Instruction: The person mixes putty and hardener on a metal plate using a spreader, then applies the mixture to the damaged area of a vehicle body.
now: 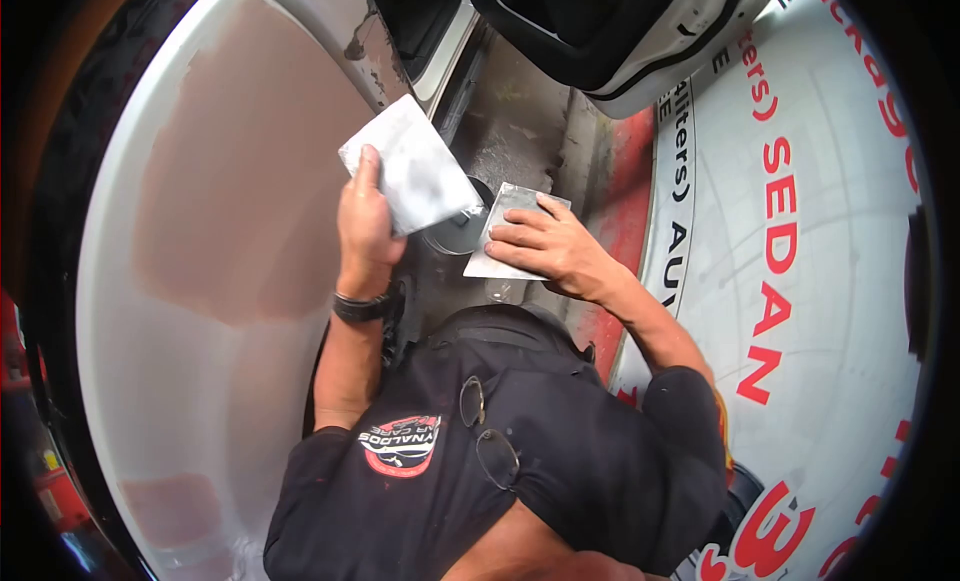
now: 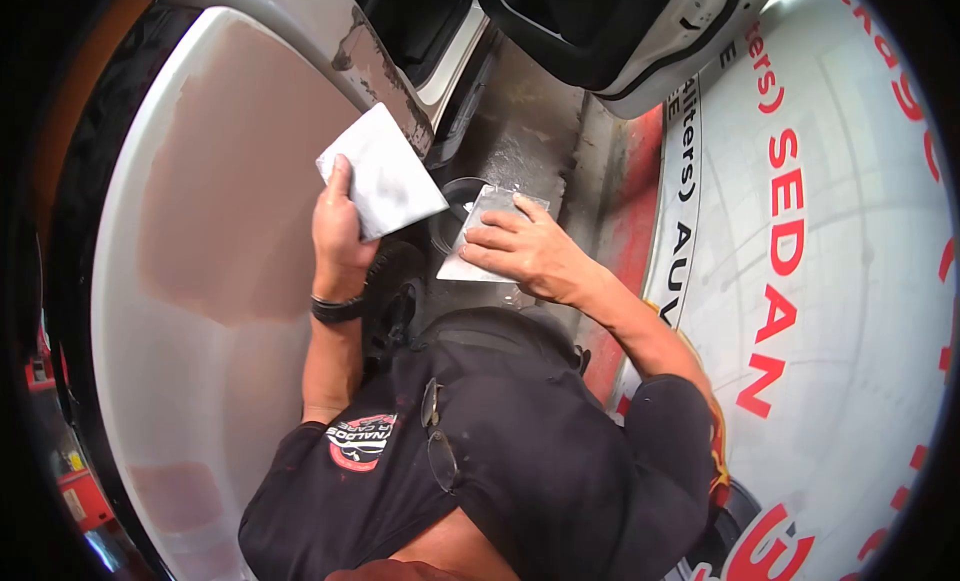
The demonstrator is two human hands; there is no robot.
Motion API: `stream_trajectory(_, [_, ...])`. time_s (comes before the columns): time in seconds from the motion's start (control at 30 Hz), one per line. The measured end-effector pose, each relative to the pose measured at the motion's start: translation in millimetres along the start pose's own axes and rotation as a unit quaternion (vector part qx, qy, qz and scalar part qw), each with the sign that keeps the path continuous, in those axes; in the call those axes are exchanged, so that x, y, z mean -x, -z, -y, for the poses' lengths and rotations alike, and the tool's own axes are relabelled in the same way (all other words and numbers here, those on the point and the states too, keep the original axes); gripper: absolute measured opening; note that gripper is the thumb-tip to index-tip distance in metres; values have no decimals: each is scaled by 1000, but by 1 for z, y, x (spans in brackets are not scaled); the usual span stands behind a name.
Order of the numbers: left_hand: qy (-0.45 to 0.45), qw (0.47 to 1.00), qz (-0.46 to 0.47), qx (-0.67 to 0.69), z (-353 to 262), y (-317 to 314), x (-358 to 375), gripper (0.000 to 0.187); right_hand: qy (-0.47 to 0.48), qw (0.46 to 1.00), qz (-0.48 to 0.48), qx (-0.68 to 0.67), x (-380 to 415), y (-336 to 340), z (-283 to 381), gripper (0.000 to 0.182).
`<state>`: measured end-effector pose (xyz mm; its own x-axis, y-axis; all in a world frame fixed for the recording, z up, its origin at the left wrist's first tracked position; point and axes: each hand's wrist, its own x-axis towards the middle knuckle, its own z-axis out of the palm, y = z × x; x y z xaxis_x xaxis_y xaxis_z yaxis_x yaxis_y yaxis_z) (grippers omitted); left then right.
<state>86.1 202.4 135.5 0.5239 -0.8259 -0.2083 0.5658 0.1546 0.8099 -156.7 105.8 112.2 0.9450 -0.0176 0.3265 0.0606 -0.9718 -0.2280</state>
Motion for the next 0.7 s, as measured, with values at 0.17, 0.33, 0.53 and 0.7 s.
stream_trajectory(0.17, [79,984,48,150,44,10,-2,50,-20,949,-237,-206,-16,27,19,44])
stream_trajectory(0.33, [187,894,184,364,64,2,8,49,33,955,-236,-174,-40,16,23,43])
stream_trajectory(0.53, [29,981,69,180,44,-4,21,47,-80,990,-66,94,-22,6,-28,55])
stream_trajectory(0.7, [-58,997,13,55,28,-4,21,49,-152,967,-202,14,-38,34,-13,59])
